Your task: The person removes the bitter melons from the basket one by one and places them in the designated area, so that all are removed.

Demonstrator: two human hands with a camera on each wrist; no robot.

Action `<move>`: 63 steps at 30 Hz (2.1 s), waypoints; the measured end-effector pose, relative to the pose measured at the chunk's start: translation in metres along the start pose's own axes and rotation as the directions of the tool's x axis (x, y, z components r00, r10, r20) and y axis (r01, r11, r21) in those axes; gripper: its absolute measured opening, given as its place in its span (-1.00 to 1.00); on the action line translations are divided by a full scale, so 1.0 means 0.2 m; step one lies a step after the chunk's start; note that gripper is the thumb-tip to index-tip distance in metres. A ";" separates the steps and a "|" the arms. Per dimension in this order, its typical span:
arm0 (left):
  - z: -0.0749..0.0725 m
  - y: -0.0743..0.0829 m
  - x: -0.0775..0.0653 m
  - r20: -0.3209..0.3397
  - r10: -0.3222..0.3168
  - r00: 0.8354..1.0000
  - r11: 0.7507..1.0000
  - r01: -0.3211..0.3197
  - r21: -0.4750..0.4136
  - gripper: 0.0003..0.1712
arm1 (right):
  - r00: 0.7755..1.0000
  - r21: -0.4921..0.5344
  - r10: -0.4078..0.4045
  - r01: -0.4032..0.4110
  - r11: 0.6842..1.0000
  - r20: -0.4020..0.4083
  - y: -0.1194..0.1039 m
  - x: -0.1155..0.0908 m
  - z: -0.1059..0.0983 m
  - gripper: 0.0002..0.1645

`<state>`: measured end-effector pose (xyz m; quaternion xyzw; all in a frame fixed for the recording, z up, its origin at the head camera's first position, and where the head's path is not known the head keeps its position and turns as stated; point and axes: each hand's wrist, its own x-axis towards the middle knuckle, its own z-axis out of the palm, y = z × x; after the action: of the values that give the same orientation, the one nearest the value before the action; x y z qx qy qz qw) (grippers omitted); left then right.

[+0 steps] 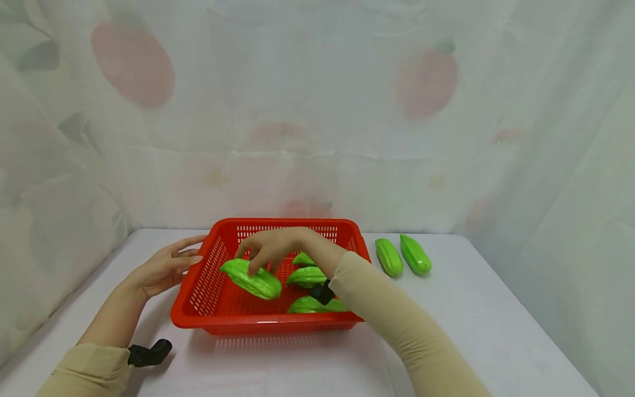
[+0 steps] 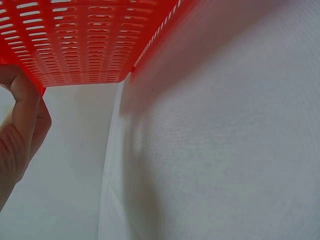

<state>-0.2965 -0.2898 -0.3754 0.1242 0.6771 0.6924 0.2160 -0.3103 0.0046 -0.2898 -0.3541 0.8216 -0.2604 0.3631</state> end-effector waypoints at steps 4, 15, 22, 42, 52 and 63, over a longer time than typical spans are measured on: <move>0.01 0.00 0.00 0.006 0.003 1.000 1.000 -0.003 -0.008 -0.44 | 0.999 0.025 -0.016 0.017 1.000 -0.040 0.01 -0.05 -0.05 -0.41; -0.01 0.00 -0.01 0.047 0.037 0.998 0.999 -0.035 -0.030 -0.48 | 0.986 0.135 -0.016 0.039 0.990 -0.169 0.06 -0.18 -0.15 -0.41; -0.01 0.01 -0.01 0.047 0.034 0.998 0.999 -0.033 -0.027 -0.47 | 0.967 0.133 -0.014 0.049 0.990 -0.254 0.12 -0.27 -0.23 -0.40; -0.01 0.01 -0.02 0.034 0.022 0.999 1.000 -0.021 -0.016 -0.49 | 0.922 0.182 0.035 0.038 0.983 -0.386 0.29 -0.50 -0.32 -0.43; -0.01 0.01 -0.03 0.029 0.019 0.999 1.000 -0.019 -0.021 -0.48 | 0.891 0.200 0.071 0.022 0.980 -0.448 0.44 -0.59 -0.32 -0.46; -0.01 0.00 -0.03 0.012 0.011 1.000 1.000 -0.010 -0.022 -0.48 | 0.852 0.226 0.063 0.066 0.972 -0.520 0.58 -0.72 -0.32 -0.50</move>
<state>-0.2920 -0.2938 -0.3742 0.1296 0.6673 0.7003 0.2179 -0.3356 0.1985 -0.2714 -0.2250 0.8522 -0.4427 0.1647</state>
